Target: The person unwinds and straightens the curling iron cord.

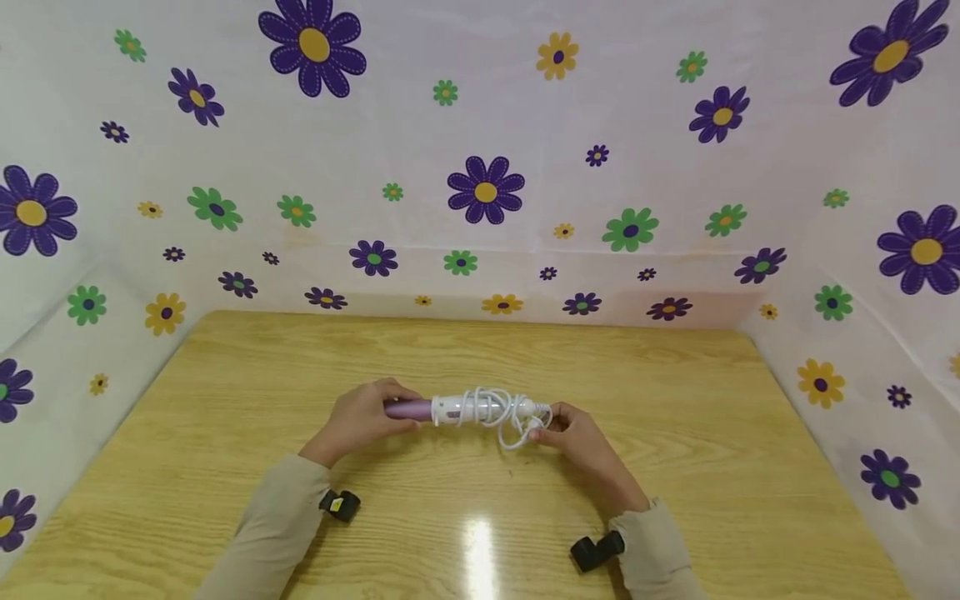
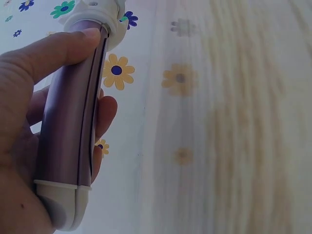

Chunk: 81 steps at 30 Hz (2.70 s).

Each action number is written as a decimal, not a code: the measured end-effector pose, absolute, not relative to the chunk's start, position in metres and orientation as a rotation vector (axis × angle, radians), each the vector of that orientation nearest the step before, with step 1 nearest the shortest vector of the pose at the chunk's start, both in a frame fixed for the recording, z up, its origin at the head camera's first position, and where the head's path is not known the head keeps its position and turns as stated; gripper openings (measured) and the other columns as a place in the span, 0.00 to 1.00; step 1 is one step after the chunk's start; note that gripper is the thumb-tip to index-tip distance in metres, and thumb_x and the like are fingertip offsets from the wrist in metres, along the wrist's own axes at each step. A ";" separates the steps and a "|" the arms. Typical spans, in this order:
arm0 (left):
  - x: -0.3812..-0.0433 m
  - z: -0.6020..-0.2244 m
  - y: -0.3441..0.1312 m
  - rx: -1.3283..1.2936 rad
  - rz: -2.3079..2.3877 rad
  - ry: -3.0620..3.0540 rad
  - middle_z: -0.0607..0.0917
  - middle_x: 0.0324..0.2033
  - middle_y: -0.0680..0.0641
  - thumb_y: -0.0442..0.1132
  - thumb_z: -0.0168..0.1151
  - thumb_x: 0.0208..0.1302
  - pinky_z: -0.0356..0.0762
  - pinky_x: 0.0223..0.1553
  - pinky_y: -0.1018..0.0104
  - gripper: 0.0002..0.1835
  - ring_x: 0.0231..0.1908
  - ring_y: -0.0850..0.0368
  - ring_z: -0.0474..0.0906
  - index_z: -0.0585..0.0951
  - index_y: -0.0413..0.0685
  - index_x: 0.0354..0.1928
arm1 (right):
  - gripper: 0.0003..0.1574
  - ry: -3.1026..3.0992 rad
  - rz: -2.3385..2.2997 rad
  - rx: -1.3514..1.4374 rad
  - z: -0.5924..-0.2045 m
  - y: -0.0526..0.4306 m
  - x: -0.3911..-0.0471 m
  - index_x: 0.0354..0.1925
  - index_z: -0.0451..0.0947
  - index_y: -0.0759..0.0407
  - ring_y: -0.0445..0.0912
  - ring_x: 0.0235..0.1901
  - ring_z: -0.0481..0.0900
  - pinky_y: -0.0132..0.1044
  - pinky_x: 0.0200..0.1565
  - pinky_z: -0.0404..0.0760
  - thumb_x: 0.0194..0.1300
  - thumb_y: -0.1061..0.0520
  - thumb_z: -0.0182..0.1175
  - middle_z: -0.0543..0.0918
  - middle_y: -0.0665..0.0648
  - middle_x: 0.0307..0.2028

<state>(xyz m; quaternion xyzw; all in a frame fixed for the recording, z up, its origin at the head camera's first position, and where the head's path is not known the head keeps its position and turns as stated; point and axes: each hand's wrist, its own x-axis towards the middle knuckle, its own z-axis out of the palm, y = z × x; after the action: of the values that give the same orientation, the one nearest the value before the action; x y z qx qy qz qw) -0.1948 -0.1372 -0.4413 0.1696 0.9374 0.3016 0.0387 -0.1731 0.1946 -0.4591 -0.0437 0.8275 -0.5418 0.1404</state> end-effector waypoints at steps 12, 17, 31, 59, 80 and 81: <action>-0.198 -0.439 -0.144 0.506 0.931 2.917 0.86 0.42 0.52 0.50 0.74 0.51 0.74 0.36 0.63 0.20 0.35 0.60 0.78 0.86 0.56 0.47 | 0.29 2.414 -1.569 -0.163 -0.459 0.193 -0.174 0.57 0.68 0.72 0.39 0.36 0.74 0.30 0.37 0.74 0.64 0.56 0.64 0.77 0.57 0.40; -0.197 -0.439 -0.147 0.475 0.955 2.890 0.85 0.41 0.52 0.49 0.74 0.51 0.73 0.35 0.63 0.20 0.34 0.59 0.78 0.86 0.56 0.48 | 0.29 2.426 -1.592 -0.103 -0.461 0.195 -0.174 0.58 0.70 0.71 0.33 0.37 0.77 0.29 0.42 0.75 0.65 0.56 0.62 0.82 0.56 0.41; -0.200 -0.434 -0.150 0.455 0.989 2.876 0.85 0.41 0.51 0.49 0.74 0.50 0.73 0.36 0.63 0.22 0.35 0.58 0.78 0.85 0.54 0.49 | 0.27 2.367 -1.763 -0.012 -0.465 0.201 -0.177 0.56 0.70 0.73 0.31 0.40 0.79 0.26 0.45 0.75 0.69 0.54 0.58 0.85 0.53 0.45; -0.201 -0.439 -0.154 0.494 0.969 2.883 0.86 0.41 0.52 0.51 0.74 0.50 0.74 0.38 0.61 0.21 0.37 0.58 0.79 0.86 0.56 0.47 | 0.39 2.529 -1.756 -0.063 -0.427 0.210 -0.202 0.63 0.64 0.71 0.30 0.39 0.77 0.32 0.50 0.73 0.75 0.38 0.42 0.81 0.34 0.34; -0.200 -0.438 -0.155 0.495 0.951 2.903 0.87 0.41 0.51 0.51 0.74 0.50 0.75 0.37 0.61 0.19 0.36 0.58 0.80 0.86 0.56 0.46 | 0.31 2.460 -1.772 -0.179 -0.408 0.216 -0.150 0.49 0.70 0.73 0.37 0.37 0.80 0.29 0.46 0.79 0.77 0.44 0.40 0.81 0.42 0.31; -0.200 -0.438 -0.155 0.492 0.949 2.906 0.87 0.42 0.51 0.51 0.74 0.50 0.75 0.37 0.61 0.19 0.36 0.58 0.80 0.86 0.56 0.46 | 0.31 2.471 -1.745 -0.179 -0.408 0.218 -0.148 0.49 0.70 0.75 0.38 0.37 0.80 0.30 0.45 0.79 0.77 0.45 0.41 0.81 0.41 0.31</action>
<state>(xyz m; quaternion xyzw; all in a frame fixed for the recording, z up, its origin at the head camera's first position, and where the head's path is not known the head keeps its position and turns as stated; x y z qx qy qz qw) -0.2001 -0.1554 -0.4378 0.1590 0.9383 0.3063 0.0228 -0.1484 0.2175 -0.4084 -0.0591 0.8142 -0.5750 0.0555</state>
